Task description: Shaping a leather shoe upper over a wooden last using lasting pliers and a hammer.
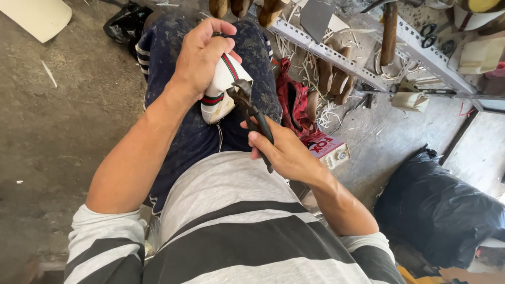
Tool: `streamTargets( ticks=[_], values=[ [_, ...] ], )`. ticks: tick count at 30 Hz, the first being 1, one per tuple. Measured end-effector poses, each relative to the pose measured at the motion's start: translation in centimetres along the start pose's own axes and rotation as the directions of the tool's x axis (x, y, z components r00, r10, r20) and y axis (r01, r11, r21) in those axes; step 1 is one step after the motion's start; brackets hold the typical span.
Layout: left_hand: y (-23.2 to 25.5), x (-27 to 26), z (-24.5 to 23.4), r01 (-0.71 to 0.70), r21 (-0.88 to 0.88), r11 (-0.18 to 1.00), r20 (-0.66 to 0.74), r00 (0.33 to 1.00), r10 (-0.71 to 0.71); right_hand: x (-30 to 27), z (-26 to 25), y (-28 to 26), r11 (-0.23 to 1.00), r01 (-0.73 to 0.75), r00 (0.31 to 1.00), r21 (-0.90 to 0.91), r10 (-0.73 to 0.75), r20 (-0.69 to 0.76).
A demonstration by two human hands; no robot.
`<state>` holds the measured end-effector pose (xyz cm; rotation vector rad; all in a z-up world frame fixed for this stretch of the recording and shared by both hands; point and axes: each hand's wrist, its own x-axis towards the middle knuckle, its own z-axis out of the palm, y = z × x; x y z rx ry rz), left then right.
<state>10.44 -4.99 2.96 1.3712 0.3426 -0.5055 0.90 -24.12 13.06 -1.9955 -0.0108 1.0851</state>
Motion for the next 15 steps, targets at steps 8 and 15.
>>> streamTargets(
  ticks=[8,15],
  values=[
    [-0.6,2.8,-0.5,0.115,-0.159,0.981,-0.041,0.992,-0.123,4.4,3.3,5.2,0.958,0.052,0.937,-0.281,-0.144,-0.317],
    [-1.5,3.8,-0.2,0.145,-0.214,0.966,-0.038,0.987,-0.157,6.3,4.9,8.2,0.911,0.229,0.799,-0.344,-0.378,-0.468]
  ],
)
